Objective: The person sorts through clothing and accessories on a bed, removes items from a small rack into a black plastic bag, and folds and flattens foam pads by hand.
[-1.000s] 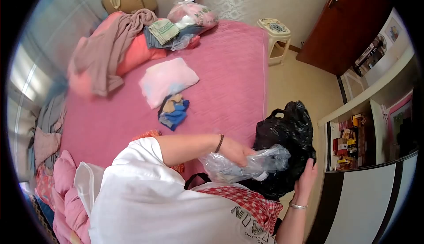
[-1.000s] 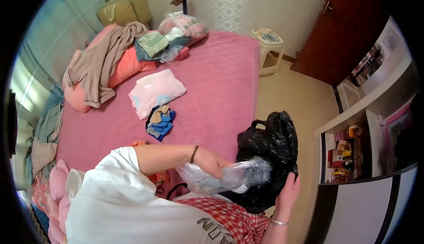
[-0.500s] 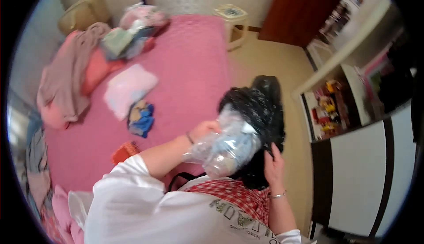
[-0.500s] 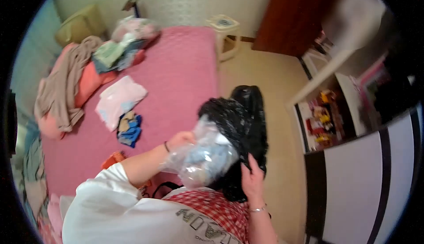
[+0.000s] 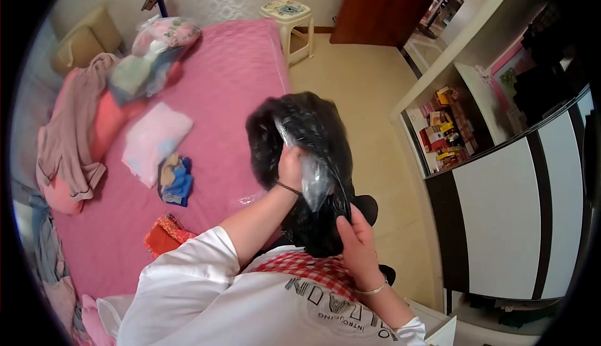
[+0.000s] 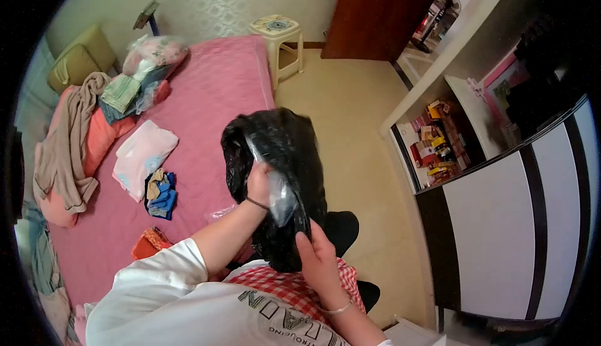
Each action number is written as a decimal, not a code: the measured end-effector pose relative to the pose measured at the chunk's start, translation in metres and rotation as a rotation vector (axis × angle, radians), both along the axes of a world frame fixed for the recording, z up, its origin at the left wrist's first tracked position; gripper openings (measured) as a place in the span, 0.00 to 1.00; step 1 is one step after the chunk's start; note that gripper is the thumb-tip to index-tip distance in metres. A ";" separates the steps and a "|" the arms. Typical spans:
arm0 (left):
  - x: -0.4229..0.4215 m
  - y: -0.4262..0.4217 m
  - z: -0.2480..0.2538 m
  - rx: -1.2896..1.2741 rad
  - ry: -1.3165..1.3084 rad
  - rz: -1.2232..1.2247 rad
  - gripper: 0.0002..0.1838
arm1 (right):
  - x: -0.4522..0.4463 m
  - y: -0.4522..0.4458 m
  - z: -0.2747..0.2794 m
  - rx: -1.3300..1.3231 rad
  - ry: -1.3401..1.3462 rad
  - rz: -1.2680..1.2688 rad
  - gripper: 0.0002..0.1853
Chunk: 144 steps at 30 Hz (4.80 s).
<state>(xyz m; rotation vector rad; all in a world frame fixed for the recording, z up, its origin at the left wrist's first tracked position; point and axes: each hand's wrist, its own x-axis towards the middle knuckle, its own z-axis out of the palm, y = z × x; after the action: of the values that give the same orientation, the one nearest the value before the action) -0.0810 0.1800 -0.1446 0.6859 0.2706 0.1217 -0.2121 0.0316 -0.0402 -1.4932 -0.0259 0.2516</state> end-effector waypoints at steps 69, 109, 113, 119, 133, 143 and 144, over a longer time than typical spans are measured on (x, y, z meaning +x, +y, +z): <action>0.042 -0.058 0.122 0.752 -0.215 -0.746 0.13 | -0.078 -0.238 -0.042 -0.601 -0.045 -1.116 0.13; -0.025 -0.374 -0.026 0.046 0.548 -2.107 0.22 | -0.298 -0.205 -0.123 1.133 0.019 -1.929 0.12; -0.065 -0.406 -0.004 0.118 0.473 -2.058 0.23 | -0.313 -0.226 -0.122 1.254 0.101 -1.951 0.11; -0.087 -0.429 0.039 0.630 -0.156 -2.253 0.28 | -0.332 -0.216 -0.094 1.380 -0.155 -1.654 0.12; -0.167 -0.439 0.071 0.503 -0.230 -2.270 0.16 | -0.374 -0.144 -0.160 0.836 -0.116 -2.221 0.08; -0.139 -0.488 -0.009 0.251 0.232 -2.213 0.20 | -0.369 -0.202 -0.192 0.107 0.340 -2.036 0.13; -0.139 -0.498 -0.020 0.274 0.274 -2.198 0.18 | -0.367 -0.213 -0.177 0.107 0.316 -1.988 0.12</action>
<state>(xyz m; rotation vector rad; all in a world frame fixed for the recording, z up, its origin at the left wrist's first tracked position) -0.2204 -0.3177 -0.1644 0.9406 -0.3581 -2.0647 -0.5795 -0.1811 -0.2172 -0.7777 1.5609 -1.0957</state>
